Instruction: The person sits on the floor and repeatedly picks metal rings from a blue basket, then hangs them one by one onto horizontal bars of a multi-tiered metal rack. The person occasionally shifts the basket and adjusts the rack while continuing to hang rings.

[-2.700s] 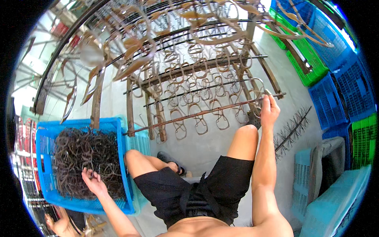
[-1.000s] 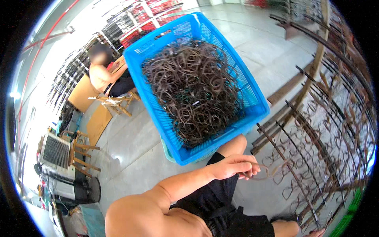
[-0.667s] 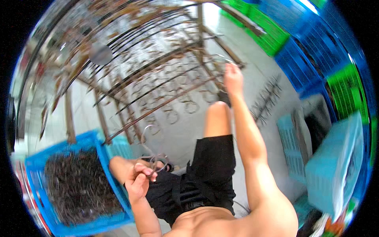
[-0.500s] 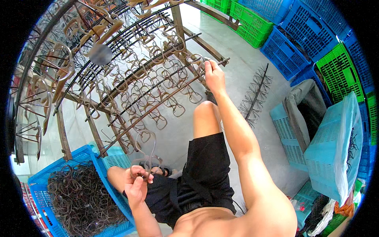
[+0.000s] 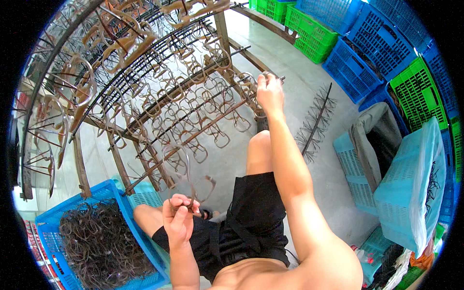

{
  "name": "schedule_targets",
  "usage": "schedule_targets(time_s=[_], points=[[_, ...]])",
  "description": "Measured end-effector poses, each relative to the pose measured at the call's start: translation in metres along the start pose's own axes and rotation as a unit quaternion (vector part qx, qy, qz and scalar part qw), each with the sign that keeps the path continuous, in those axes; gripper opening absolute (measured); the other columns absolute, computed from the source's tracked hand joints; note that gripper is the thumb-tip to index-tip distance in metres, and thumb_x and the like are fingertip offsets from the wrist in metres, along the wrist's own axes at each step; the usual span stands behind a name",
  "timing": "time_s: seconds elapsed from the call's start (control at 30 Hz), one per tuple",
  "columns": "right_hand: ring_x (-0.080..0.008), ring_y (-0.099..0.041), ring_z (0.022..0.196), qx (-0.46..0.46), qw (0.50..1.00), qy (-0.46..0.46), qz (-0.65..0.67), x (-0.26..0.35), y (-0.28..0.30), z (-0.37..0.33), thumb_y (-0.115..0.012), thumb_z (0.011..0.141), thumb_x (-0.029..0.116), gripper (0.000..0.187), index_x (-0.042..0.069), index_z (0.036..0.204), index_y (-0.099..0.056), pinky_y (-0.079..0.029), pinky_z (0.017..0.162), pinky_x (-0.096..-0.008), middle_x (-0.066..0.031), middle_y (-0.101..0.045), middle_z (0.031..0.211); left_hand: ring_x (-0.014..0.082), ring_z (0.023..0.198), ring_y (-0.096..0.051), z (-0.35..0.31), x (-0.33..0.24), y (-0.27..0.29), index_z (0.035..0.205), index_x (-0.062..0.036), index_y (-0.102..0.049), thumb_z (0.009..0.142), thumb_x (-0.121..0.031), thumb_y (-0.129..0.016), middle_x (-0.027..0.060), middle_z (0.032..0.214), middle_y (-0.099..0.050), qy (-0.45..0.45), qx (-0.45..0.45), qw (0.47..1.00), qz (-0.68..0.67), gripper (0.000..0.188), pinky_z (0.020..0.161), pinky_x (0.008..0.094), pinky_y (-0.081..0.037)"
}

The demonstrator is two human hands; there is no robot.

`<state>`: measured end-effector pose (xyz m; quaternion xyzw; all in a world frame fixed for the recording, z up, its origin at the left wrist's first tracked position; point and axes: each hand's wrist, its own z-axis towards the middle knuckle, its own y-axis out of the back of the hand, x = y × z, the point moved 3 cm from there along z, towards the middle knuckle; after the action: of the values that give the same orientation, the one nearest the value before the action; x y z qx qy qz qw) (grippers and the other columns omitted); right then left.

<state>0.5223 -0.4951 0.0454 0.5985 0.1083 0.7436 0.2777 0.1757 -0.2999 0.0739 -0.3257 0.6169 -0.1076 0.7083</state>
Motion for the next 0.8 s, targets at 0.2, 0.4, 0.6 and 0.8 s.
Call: schedule_targets(time_s=[0.2,0.4,0.6,0.8], points=[[-0.0113,-0.052,0.053,0.102,0.975,-0.078,0.183,-0.009,-0.015,-0.013,-0.054,0.092,0.032,0.033,0.002,0.1,-0.064,-0.04,0.05,-0.0261,-0.0025,-0.058,0.068,0.0273,0.088,-0.06,-0.004,0.001,0.011,0.096,-0.003,-0.054,0.087,-0.002,-0.058,0.01,0.097,-0.054,-0.001,-0.035,0.999,-0.002,0.01,0.07,0.0359,-0.048],[-0.0048,-0.045,0.049,0.038,0.958,-0.052,0.28,-0.034,-0.018,-0.033,-0.054,0.093,0.027,0.028,0.002,0.102,-0.063,-0.036,0.044,-0.0228,0.0013,-0.056,0.068,0.0274,0.088,-0.059,-0.004,0.01,0.013,0.096,-0.0039,-0.055,0.086,-0.004,-0.059,0.0103,0.098,-0.054,0.026,-0.036,0.999,-0.005,0.011,0.07,0.0361,-0.048],[-0.0034,-0.045,0.055,-0.006,0.927,-0.097,0.363,-0.028,-0.027,-0.042,-0.058,0.091,0.018,0.025,0.001,0.11,-0.061,-0.036,0.048,-0.02,0.0042,-0.054,0.067,0.0266,0.082,-0.055,0.005,0.01,0.009,0.095,-0.008,-0.056,0.087,-0.008,-0.06,0.0089,0.095,-0.053,0.037,-0.036,0.999,0.016,0.009,0.067,0.036,-0.046],[-0.0039,-0.044,0.063,-0.004,0.96,0.0,0.281,-0.026,-0.03,-0.032,-0.061,0.089,0.018,0.022,0.0,0.1,-0.065,-0.037,0.054,-0.0212,0.0047,-0.054,0.068,0.0275,0.085,-0.057,0.01,0.019,0.008,0.097,-0.0048,-0.056,0.087,-0.006,-0.06,0.0109,0.097,-0.054,0.045,-0.016,0.999,0.002,0.011,0.07,0.037,-0.047]])
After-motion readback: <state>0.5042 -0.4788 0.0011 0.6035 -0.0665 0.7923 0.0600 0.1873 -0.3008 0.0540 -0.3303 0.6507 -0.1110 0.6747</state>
